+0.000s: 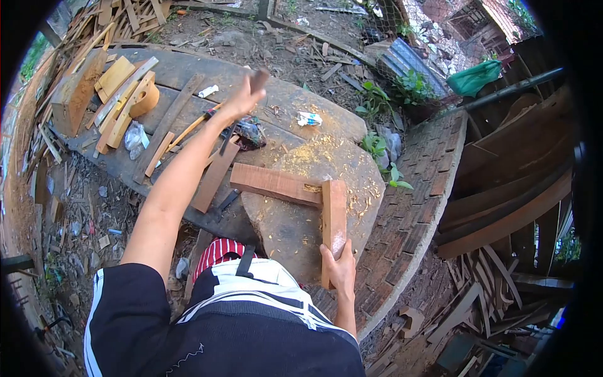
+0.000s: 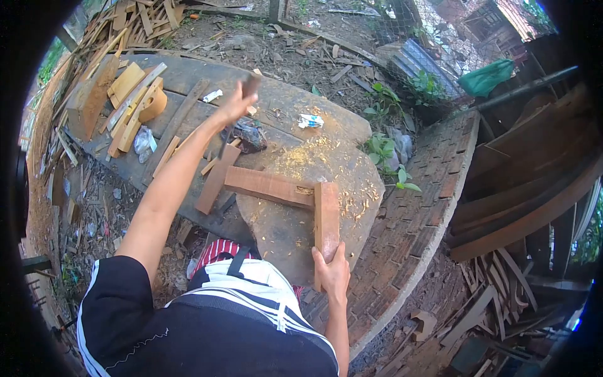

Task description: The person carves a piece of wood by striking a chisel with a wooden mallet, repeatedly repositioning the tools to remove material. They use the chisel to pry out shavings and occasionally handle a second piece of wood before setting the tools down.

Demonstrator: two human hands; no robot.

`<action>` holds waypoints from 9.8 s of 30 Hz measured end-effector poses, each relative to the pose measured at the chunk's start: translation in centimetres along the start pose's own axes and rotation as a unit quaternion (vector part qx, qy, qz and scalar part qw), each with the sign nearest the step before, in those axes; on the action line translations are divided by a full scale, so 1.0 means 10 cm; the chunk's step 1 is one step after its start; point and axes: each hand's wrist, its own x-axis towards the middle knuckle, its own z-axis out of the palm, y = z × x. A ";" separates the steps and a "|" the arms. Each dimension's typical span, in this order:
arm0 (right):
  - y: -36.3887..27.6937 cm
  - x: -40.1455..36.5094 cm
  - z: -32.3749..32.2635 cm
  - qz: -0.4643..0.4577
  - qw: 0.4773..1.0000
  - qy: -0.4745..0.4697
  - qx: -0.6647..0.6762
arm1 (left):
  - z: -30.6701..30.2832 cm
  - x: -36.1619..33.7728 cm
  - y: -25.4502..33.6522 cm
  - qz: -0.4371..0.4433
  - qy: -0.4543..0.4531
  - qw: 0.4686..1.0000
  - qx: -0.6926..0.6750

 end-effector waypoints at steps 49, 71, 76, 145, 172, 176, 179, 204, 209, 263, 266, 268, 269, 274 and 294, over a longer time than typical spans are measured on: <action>-0.23 -0.12 0.07 0.050 0.999 0.014 0.014 | -1.18 -0.58 -0.50 0.156 0.184 0.925 0.293; 0.14 -0.37 0.07 -0.014 0.960 0.140 0.241 | 1.67 -1.09 1.58 0.224 -0.153 0.923 -0.272; 0.19 -0.36 0.05 -0.010 0.960 0.120 0.253 | 1.81 -1.14 1.58 0.235 -0.132 0.949 -0.165; 0.45 0.06 -0.14 -0.050 0.929 -0.026 0.365 | 2.03 -2.07 1.22 0.507 -0.211 0.834 -0.054; 0.20 0.04 -0.14 -0.062 0.971 -0.104 0.208 | 2.09 -1.80 1.50 0.421 -0.158 0.887 -0.108; 0.29 0.06 -0.09 -0.054 0.973 -0.098 0.200 | 2.06 -1.64 1.54 0.395 -0.211 0.878 -0.172; 0.25 0.06 -0.13 -0.029 0.969 -0.126 0.209 | 1.99 -1.44 1.51 0.328 -0.252 0.889 -0.197; 0.11 -0.09 -0.31 -0.019 0.956 -0.044 0.291 | 1.78 -1.40 1.45 0.178 -0.120 0.942 -0.257; -0.32 -0.34 -1.11 -0.152 0.878 0.216 0.398 | 2.02 -1.58 1.56 0.276 -0.106 0.932 -0.211; 0.35 -0.25 -0.60 -0.227 0.808 0.194 0.509 | 2.38 -1.74 1.24 0.352 -0.183 0.911 0.108; 0.46 -0.23 -0.65 -0.197 0.925 0.214 0.245 | 2.34 -1.75 1.19 0.351 -0.209 0.897 0.168; 0.31 -0.38 -0.76 0.003 0.868 0.102 0.487 | 2.26 -1.79 1.23 0.367 -0.178 0.906 0.115; 0.28 -0.34 -0.76 0.023 0.840 0.085 0.536 | 2.25 -1.78 1.22 0.365 -0.166 0.909 0.110; 0.19 0.00 -0.39 -0.051 0.949 0.079 0.300 | 1.99 -1.73 1.31 0.387 -0.087 0.918 -0.014; -0.18 -0.01 -0.13 -0.057 0.995 -0.059 -0.057 | 0.91 -1.42 1.11 0.190 0.114 0.902 -0.370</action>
